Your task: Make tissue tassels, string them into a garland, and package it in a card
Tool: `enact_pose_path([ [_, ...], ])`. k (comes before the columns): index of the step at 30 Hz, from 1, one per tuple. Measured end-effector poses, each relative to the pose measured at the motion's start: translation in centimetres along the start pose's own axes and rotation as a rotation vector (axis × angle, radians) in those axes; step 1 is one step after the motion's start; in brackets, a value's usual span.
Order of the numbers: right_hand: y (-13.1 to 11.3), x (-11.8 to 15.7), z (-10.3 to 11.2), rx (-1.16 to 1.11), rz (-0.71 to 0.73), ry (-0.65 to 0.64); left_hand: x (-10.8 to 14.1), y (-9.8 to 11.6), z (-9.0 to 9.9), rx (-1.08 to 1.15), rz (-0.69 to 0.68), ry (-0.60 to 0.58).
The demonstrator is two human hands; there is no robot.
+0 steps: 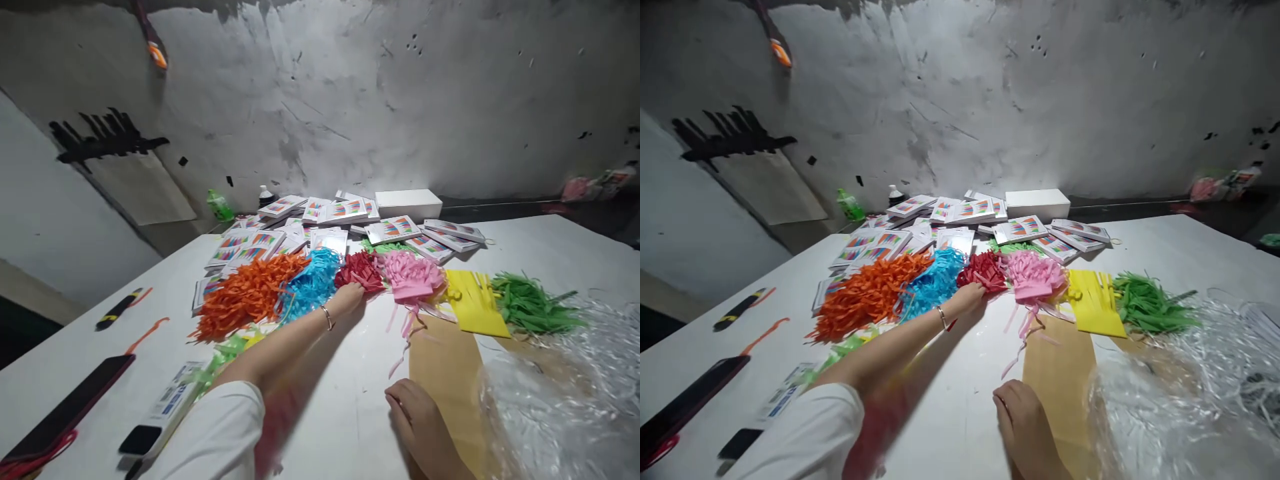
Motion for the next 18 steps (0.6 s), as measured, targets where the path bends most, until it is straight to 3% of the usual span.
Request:
enact_pose_path([
  [3, 0.1, -0.3, 0.8, -0.015, -0.034, -0.013, -1.1, 0.2, 3.4, 0.047, -0.006, 0.13],
  [6, 0.6, -0.6, 2.1, -0.029, -0.071, 0.016, -1.3, 1.3, 8.4, 0.103, -0.023, 0.33],
  [11, 1.0, -2.2, 4.3, -0.022, -0.104, 0.127, 2.1, 6.3, 14.7, 0.239, -0.168, 0.6],
  [13, 0.4, -2.1, 5.3, 0.001, -0.116, 0.165, 3.8, 8.7, 14.6, 0.247, -0.226, 0.548],
  [15, -0.9, -0.6, 7.0, 0.005, -0.088, 0.211, 5.3, 10.0, 13.4, 0.274, -0.184, 0.461],
  [18, -3.1, 5.1, 10.8, 0.013, 0.023, 0.257, 7.7, 9.7, 11.4, 0.412, 0.008, 0.407],
])
Point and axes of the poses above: each hand's wrist, its own x-axis away from the middle knuckle, its own z-axis out of the back of the hand, y = z × x, the point moved 8 cm from there along -x, towards the middle knuckle, and after that the axes turned 14 degrees about x, right-handed, at the moved point
